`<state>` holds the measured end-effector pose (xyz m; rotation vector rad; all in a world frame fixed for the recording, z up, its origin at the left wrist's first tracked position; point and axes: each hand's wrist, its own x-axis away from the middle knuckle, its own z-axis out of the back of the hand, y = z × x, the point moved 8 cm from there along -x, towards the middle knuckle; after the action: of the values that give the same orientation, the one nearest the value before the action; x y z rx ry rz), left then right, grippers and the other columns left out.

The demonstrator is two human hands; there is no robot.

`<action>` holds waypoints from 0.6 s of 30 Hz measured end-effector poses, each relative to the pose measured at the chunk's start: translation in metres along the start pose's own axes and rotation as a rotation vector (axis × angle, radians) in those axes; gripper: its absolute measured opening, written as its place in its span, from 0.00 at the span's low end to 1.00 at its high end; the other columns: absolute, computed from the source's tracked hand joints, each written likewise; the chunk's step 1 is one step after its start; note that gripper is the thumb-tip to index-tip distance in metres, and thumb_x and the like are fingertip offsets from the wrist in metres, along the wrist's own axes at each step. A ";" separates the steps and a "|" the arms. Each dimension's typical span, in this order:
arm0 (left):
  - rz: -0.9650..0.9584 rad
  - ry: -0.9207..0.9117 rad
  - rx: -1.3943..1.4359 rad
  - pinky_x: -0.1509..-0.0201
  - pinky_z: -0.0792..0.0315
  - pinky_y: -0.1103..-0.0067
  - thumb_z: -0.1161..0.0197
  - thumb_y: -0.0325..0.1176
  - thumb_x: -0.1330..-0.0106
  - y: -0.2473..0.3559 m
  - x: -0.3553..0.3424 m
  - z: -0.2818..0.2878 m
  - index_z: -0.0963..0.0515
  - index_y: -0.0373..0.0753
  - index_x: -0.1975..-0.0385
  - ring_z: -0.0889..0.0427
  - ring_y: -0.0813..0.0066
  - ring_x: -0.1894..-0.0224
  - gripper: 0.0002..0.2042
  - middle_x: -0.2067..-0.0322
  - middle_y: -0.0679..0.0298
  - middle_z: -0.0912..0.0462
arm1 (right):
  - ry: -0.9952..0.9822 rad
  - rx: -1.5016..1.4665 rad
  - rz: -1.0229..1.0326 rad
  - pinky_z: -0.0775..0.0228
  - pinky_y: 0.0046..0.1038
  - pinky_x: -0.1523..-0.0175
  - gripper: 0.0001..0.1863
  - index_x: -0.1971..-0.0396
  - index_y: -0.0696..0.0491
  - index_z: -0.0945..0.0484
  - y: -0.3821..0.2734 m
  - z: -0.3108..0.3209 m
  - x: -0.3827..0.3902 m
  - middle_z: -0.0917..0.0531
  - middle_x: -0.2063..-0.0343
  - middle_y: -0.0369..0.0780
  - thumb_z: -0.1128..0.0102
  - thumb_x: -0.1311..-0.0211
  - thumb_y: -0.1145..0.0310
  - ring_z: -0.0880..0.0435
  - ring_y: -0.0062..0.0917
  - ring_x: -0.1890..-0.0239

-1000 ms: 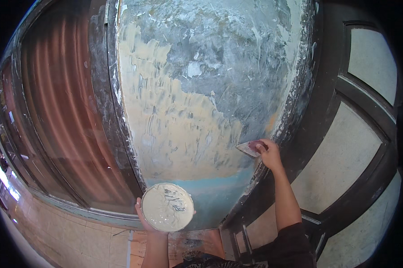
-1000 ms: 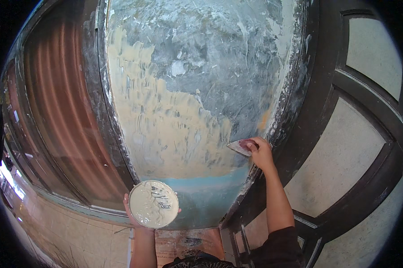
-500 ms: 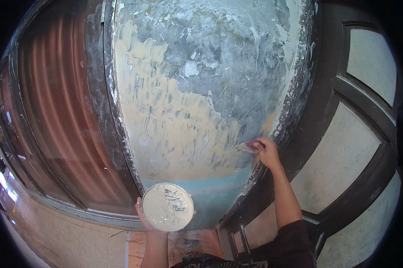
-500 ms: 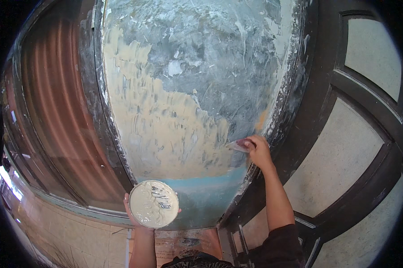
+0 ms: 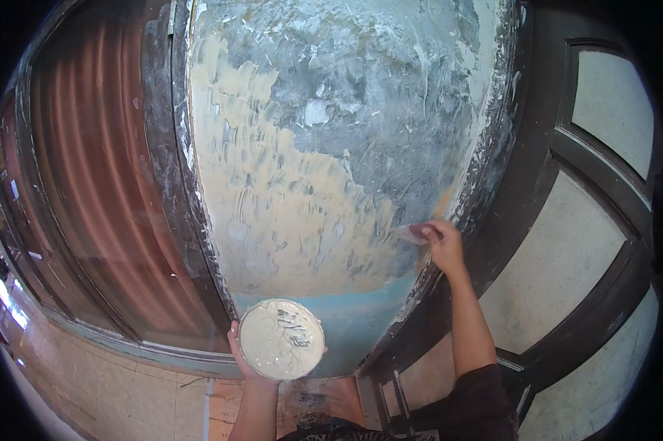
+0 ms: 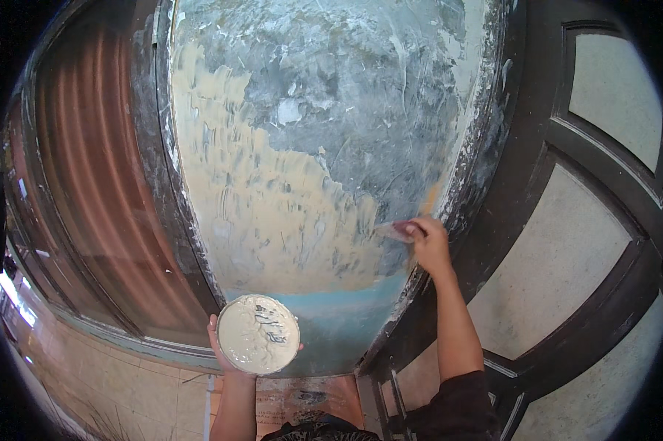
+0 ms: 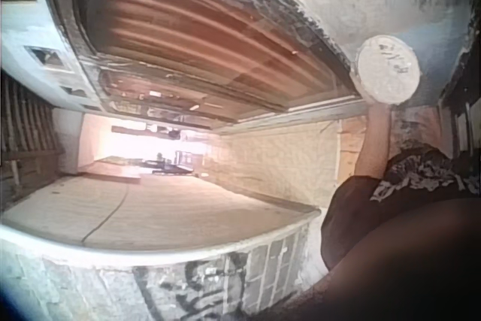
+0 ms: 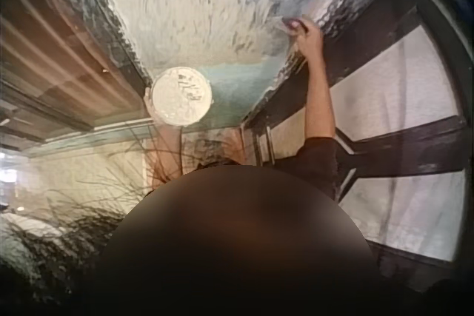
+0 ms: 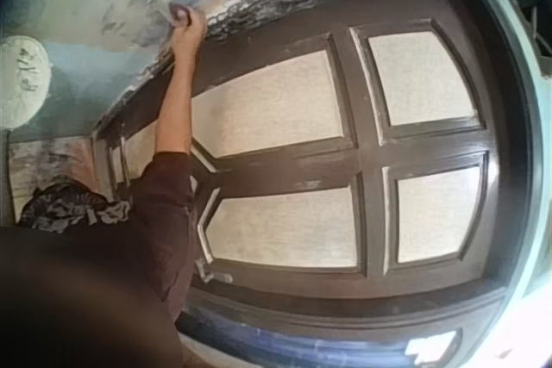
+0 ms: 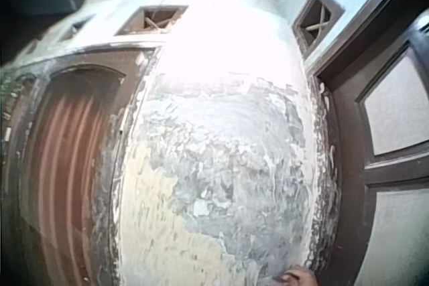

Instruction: The person applies plaster mix from a container onto a damaged wall using a putty knife, smoothing out the surface.

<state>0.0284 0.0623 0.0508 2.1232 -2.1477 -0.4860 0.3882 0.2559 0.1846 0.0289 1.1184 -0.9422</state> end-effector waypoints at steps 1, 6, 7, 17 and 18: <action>-0.001 0.001 0.000 0.45 0.34 0.22 0.53 0.72 0.34 0.000 -0.002 0.001 0.33 0.40 0.30 0.28 0.30 0.38 0.44 0.33 0.43 0.31 | 0.046 -0.067 -0.038 0.28 0.38 0.50 0.07 0.60 0.58 0.15 -0.001 0.010 -0.006 0.15 0.64 0.44 0.35 0.36 0.75 0.19 0.42 0.59; 0.012 -0.029 -0.042 0.43 0.40 0.20 0.51 0.73 0.35 -0.005 -0.016 0.000 0.34 0.41 0.28 0.33 0.21 0.35 0.46 0.31 0.41 0.33 | -0.004 -0.158 0.092 0.26 0.36 0.49 0.09 0.63 0.56 0.14 -0.074 0.027 0.019 0.15 0.64 0.42 0.36 0.43 0.81 0.19 0.37 0.58; 0.014 -0.011 -0.062 0.43 0.39 0.20 0.51 0.74 0.35 -0.006 -0.020 0.003 0.34 0.41 0.28 0.33 0.21 0.35 0.46 0.31 0.41 0.33 | -0.074 -0.111 0.247 0.26 0.35 0.49 0.12 0.63 0.55 0.14 -0.107 0.025 0.026 0.15 0.63 0.41 0.36 0.48 0.82 0.19 0.37 0.57; -0.131 0.024 -0.002 0.35 0.25 0.53 0.55 0.65 0.27 0.015 -0.039 -0.026 0.28 0.34 0.34 0.20 0.47 0.39 0.39 0.38 0.48 0.22 | -0.386 -0.082 0.788 0.21 0.35 0.47 0.20 0.56 0.49 0.15 -0.241 -0.001 0.078 0.17 0.53 0.35 0.32 0.54 0.77 0.21 0.39 0.47; -0.125 0.023 -0.019 0.37 0.23 0.55 0.54 0.64 0.28 0.015 -0.039 -0.031 0.28 0.35 0.34 0.20 0.50 0.40 0.38 0.40 0.48 0.21 | -0.397 -0.072 0.790 0.21 0.34 0.47 0.20 0.56 0.49 0.15 -0.242 0.000 0.078 0.17 0.53 0.34 0.32 0.54 0.76 0.20 0.38 0.47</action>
<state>0.0236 0.0959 0.0909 2.2515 -1.9988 -0.4870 0.2381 0.0542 0.2258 0.2012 0.6712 -0.1819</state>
